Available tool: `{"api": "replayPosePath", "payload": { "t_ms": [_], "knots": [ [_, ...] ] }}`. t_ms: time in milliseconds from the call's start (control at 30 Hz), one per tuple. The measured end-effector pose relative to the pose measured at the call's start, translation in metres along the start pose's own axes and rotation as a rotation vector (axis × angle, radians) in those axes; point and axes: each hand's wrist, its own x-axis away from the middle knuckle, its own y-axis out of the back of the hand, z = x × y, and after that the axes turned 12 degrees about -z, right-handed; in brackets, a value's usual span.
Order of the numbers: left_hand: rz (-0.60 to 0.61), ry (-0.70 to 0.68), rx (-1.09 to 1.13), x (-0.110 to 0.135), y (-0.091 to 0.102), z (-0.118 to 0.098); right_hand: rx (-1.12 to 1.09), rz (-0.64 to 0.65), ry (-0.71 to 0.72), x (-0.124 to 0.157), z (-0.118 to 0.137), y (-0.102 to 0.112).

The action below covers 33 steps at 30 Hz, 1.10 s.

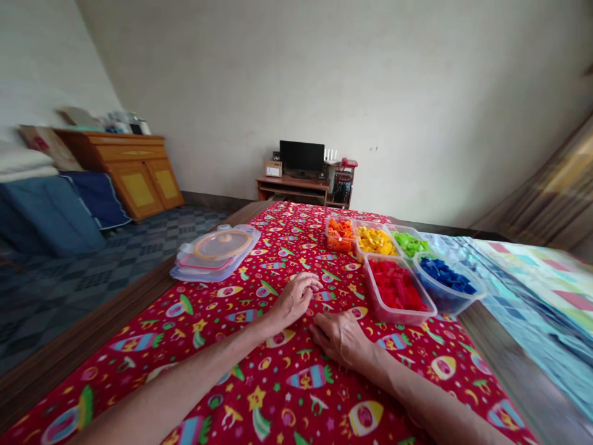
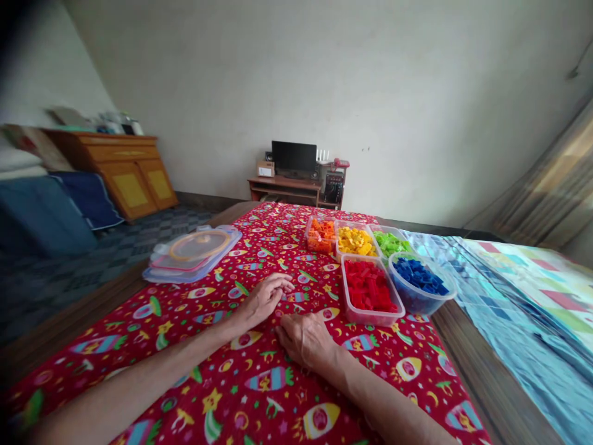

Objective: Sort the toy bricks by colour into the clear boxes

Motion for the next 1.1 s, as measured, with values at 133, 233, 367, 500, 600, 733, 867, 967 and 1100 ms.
{"api": "replayPosePath", "payload": {
  "t_ms": [133, 233, 367, 500, 600, 733, 867, 967, 1100],
  "knots": [
    [-0.062, -0.031, -0.093, -0.030, 0.035, 0.001, -0.057, -0.029, 0.021, 0.005, -0.002, -0.001],
    [-0.046, -0.047, -0.298, -0.047, 0.067, 0.013, -0.074, -0.018, 0.008, 0.005, -0.002, -0.002],
    [-0.071, -0.008, -0.812, -0.051, 0.106, 0.036, -0.083, -0.033, 0.010, 0.005, -0.002, -0.001],
    [-0.015, 0.227, -1.080, -0.048, 0.133, 0.051, -0.093, -0.012, 0.009, 0.005, -0.001, 0.001],
    [0.054, 0.288, -1.082, -0.047, 0.142, 0.056, -0.087, -0.004, 0.003, 0.004, -0.001, 0.002],
    [0.087, 0.313, -1.072, -0.048, 0.144, 0.062, -0.084, -0.008, 0.000, 0.006, -0.002, 0.000],
    [0.115, 0.304, -1.069, -0.050, 0.143, 0.063, -0.083, -0.024, 0.010, 0.005, -0.002, 0.002],
    [0.114, 0.288, -1.101, -0.051, 0.141, 0.056, -0.099, -0.022, 0.016, 0.003, -0.002, 0.003],
    [0.086, 0.245, -1.161, -0.052, 0.137, 0.046, -0.099, -0.025, 0.014, 0.003, -0.001, 0.003]
  ]
}}
